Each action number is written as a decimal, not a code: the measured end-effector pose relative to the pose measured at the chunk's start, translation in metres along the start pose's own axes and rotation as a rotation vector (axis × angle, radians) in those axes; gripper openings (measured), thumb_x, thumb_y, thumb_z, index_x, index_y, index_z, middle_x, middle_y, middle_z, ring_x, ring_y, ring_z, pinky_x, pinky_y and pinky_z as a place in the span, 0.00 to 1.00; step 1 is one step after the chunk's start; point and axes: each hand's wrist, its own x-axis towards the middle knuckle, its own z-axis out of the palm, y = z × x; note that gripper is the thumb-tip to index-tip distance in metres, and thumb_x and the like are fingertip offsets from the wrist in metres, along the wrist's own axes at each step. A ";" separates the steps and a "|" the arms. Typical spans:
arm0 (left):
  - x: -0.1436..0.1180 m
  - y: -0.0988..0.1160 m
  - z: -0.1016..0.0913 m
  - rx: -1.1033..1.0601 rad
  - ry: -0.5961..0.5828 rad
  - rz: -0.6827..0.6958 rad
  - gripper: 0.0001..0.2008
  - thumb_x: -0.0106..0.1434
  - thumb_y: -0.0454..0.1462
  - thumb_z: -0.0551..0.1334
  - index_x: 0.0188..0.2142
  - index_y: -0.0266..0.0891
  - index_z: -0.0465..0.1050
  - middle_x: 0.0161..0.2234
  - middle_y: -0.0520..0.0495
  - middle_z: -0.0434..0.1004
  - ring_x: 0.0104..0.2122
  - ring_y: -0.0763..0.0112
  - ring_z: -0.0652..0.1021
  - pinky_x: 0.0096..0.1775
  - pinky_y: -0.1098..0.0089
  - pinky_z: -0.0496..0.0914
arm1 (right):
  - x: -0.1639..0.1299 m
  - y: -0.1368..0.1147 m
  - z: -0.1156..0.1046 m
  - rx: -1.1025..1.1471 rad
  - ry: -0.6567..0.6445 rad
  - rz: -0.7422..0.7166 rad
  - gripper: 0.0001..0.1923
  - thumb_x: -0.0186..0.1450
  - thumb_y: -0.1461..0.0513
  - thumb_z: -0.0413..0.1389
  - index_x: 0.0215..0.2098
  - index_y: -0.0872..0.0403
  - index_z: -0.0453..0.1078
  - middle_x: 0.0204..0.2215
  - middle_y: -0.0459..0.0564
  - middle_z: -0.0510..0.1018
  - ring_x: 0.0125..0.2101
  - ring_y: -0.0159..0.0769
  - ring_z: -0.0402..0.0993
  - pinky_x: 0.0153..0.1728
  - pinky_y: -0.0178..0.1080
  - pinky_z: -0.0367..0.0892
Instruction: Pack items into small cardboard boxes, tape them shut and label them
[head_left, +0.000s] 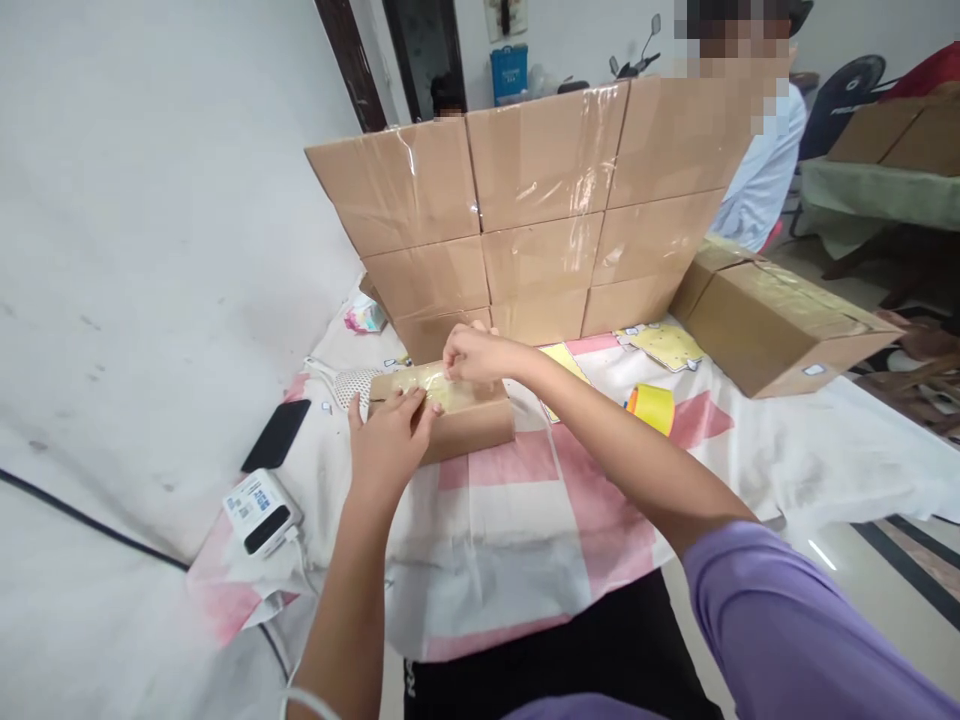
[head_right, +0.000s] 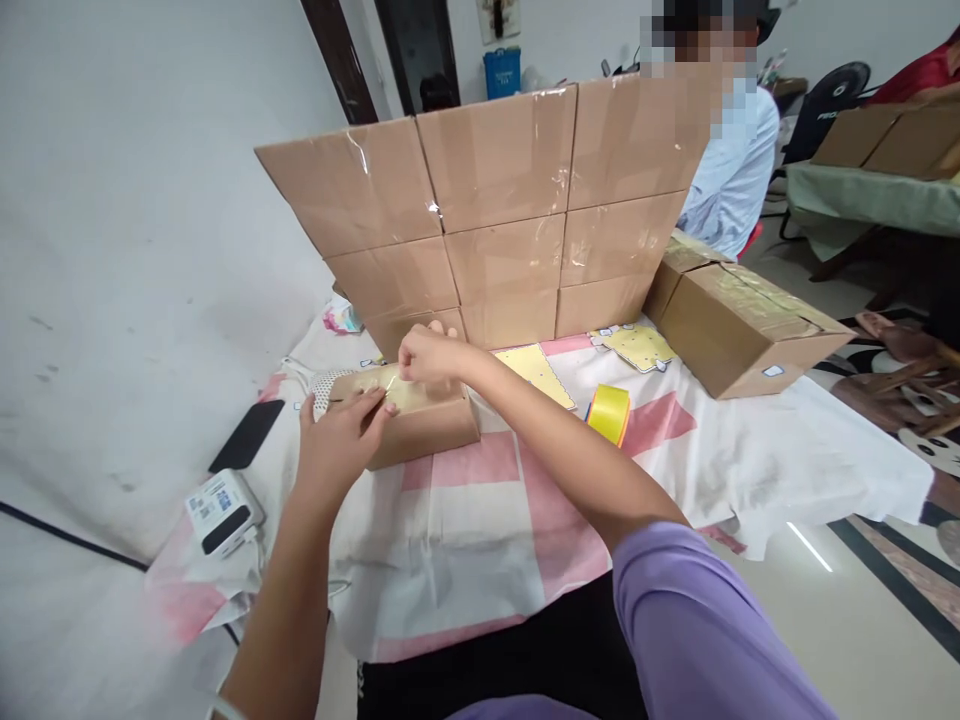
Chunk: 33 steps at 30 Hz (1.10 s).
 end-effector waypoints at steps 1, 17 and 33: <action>-0.002 0.000 0.001 -0.014 -0.006 -0.009 0.18 0.73 0.46 0.54 0.53 0.47 0.78 0.57 0.41 0.79 0.60 0.50 0.76 0.68 0.39 0.40 | 0.009 0.003 0.006 -0.075 -0.006 0.049 0.01 0.63 0.63 0.64 0.34 0.54 0.77 0.49 0.55 0.74 0.54 0.49 0.66 0.53 0.48 0.64; -0.009 -0.008 0.017 -0.110 0.041 -0.016 0.19 0.73 0.46 0.54 0.58 0.48 0.75 0.61 0.44 0.75 0.65 0.53 0.70 0.69 0.43 0.45 | -0.038 0.052 0.047 0.299 0.310 0.015 0.23 0.68 0.57 0.59 0.60 0.54 0.71 0.58 0.58 0.71 0.53 0.41 0.72 0.59 0.44 0.64; -0.013 -0.018 0.023 -0.064 0.108 0.043 0.22 0.74 0.47 0.51 0.61 0.47 0.73 0.61 0.44 0.75 0.64 0.55 0.71 0.66 0.52 0.51 | -0.045 0.139 0.016 -0.236 -0.318 0.581 0.11 0.58 0.69 0.67 0.40 0.58 0.78 0.43 0.60 0.81 0.44 0.49 0.79 0.45 0.46 0.72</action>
